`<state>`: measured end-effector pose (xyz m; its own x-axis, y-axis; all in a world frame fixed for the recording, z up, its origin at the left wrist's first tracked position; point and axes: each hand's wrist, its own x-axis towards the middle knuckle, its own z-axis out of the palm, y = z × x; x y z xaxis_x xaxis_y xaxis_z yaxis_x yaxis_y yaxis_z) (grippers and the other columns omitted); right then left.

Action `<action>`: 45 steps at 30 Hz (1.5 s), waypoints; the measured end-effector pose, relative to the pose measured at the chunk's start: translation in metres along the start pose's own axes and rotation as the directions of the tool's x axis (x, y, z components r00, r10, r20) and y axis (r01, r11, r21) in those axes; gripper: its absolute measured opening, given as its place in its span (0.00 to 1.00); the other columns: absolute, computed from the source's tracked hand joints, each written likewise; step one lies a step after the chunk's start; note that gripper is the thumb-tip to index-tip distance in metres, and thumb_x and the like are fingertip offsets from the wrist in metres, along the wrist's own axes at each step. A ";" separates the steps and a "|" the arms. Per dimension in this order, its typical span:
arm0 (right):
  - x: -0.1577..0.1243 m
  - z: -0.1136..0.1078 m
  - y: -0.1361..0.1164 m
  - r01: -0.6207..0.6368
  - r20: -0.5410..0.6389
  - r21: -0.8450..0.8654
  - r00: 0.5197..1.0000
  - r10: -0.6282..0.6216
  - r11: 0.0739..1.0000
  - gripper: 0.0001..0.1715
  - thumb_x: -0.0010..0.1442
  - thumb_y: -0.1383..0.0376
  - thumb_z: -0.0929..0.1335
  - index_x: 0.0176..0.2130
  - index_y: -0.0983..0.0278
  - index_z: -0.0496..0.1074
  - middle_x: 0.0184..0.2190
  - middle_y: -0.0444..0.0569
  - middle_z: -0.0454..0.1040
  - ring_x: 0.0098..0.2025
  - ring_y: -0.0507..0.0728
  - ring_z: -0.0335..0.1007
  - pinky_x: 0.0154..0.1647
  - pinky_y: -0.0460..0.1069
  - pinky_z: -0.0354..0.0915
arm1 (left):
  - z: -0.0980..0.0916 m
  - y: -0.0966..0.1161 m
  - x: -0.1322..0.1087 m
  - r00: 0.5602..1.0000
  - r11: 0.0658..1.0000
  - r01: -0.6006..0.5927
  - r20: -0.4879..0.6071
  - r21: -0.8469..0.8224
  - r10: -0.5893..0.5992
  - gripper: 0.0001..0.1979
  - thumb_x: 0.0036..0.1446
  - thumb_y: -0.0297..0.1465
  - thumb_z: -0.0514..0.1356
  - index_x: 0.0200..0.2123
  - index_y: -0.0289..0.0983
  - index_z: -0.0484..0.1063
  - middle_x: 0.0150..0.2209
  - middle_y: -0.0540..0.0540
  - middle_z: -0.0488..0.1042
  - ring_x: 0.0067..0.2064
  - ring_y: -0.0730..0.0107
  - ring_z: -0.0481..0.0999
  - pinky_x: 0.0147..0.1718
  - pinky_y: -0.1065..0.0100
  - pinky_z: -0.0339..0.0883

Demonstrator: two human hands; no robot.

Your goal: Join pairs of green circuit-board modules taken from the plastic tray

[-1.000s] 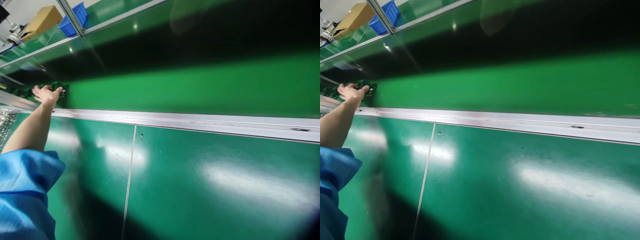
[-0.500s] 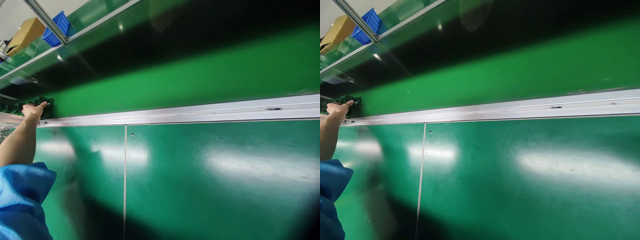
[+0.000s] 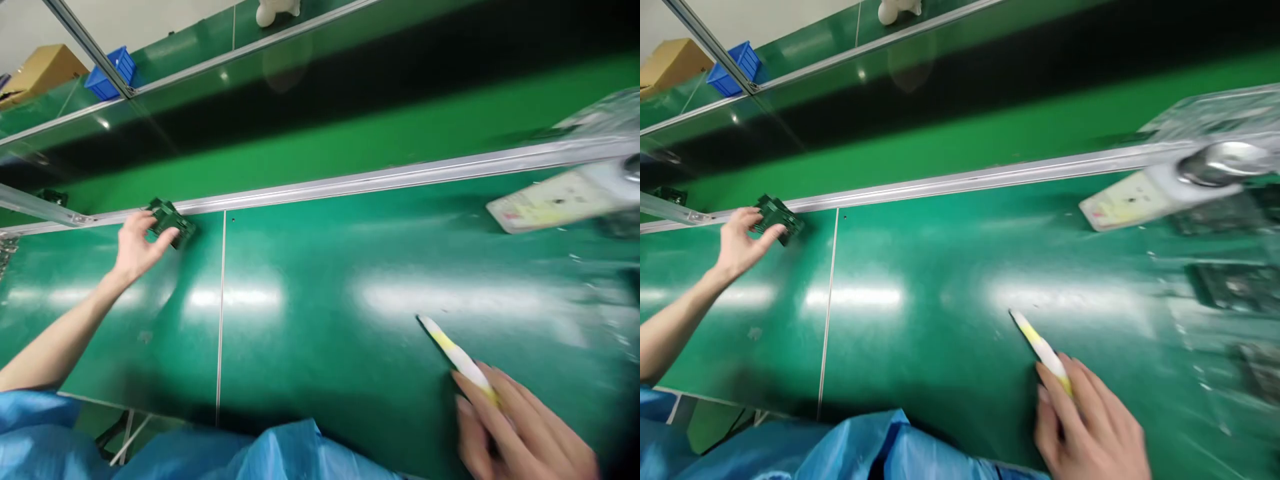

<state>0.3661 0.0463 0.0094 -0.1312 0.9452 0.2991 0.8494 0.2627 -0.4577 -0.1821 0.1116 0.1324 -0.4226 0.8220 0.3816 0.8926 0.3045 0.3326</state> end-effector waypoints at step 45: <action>-0.029 0.004 -0.101 0.183 0.145 0.434 0.952 -0.268 0.882 0.44 0.67 0.49 0.63 0.72 0.62 0.45 0.63 0.63 0.68 0.62 0.70 0.67 0.58 0.70 0.68 | 0.035 0.170 -0.218 0.889 0.409 0.283 0.397 -0.867 0.226 0.07 0.56 0.38 0.65 0.34 0.41 0.77 0.35 0.48 0.83 0.47 0.58 0.82 0.62 0.47 0.66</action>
<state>0.2826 -0.0063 0.0437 -0.4270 0.8577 0.2863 0.5037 0.4885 -0.7125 0.0677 0.0012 0.0756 -0.1113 0.9912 0.0721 0.1095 -0.0599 0.9922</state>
